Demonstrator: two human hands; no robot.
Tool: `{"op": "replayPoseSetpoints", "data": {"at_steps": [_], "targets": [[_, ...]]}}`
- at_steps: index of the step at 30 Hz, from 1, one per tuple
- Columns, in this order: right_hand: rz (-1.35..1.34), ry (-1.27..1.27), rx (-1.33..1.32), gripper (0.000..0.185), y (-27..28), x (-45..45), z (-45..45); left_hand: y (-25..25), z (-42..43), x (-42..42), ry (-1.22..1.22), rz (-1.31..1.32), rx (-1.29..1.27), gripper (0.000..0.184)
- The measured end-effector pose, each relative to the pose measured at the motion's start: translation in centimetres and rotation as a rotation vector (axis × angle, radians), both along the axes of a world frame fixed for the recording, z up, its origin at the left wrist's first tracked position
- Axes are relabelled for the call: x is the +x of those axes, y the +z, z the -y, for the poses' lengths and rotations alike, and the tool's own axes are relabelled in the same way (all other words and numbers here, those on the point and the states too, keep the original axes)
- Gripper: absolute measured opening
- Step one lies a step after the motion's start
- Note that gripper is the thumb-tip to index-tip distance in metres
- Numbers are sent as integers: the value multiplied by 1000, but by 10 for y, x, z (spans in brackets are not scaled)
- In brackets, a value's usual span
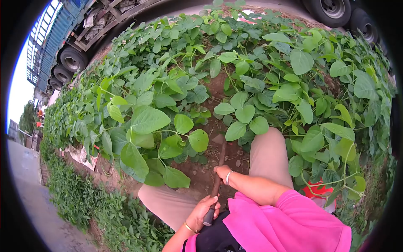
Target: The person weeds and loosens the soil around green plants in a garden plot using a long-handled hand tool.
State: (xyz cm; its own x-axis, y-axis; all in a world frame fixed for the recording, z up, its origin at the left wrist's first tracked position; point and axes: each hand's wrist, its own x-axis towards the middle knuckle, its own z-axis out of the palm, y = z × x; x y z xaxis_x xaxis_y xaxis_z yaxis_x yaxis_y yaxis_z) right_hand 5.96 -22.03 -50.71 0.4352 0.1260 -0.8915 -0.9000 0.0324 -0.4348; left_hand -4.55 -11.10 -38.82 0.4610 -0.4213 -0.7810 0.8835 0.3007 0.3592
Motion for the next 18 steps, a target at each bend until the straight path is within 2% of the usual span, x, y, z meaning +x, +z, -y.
{"op": "replayPoseSetpoints", "data": {"at_steps": [4,6,8,9,11,12,14,15,16,17,18], "targets": [[39,39,6,25,21,4,-5,5,-11,-6,56,54,-62,30],[225,-90,35,21,46,14,-2,12,-1,-3,65,126,-58,32],[530,-74,-8,19,26,32,-2,13,10,4,77,204,-58,33],[528,-73,-11,19,32,38,1,13,14,6,98,242,-74,34],[648,-74,-81,32,51,48,5,9,14,9,129,270,-119,38],[649,-74,-84,32,49,50,3,10,12,8,128,271,-122,38],[652,-10,-233,34,33,53,-3,10,8,4,73,319,26,33],[582,41,-247,39,17,50,-8,8,4,-1,70,277,32,26],[467,43,-211,34,-10,39,-15,2,1,-8,70,271,34,26],[355,45,-176,30,-28,31,-18,-7,-1,-14,114,141,-28,25],[138,165,-78,30,-2,18,-10,-13,-2,-18,158,11,-90,23]]}}
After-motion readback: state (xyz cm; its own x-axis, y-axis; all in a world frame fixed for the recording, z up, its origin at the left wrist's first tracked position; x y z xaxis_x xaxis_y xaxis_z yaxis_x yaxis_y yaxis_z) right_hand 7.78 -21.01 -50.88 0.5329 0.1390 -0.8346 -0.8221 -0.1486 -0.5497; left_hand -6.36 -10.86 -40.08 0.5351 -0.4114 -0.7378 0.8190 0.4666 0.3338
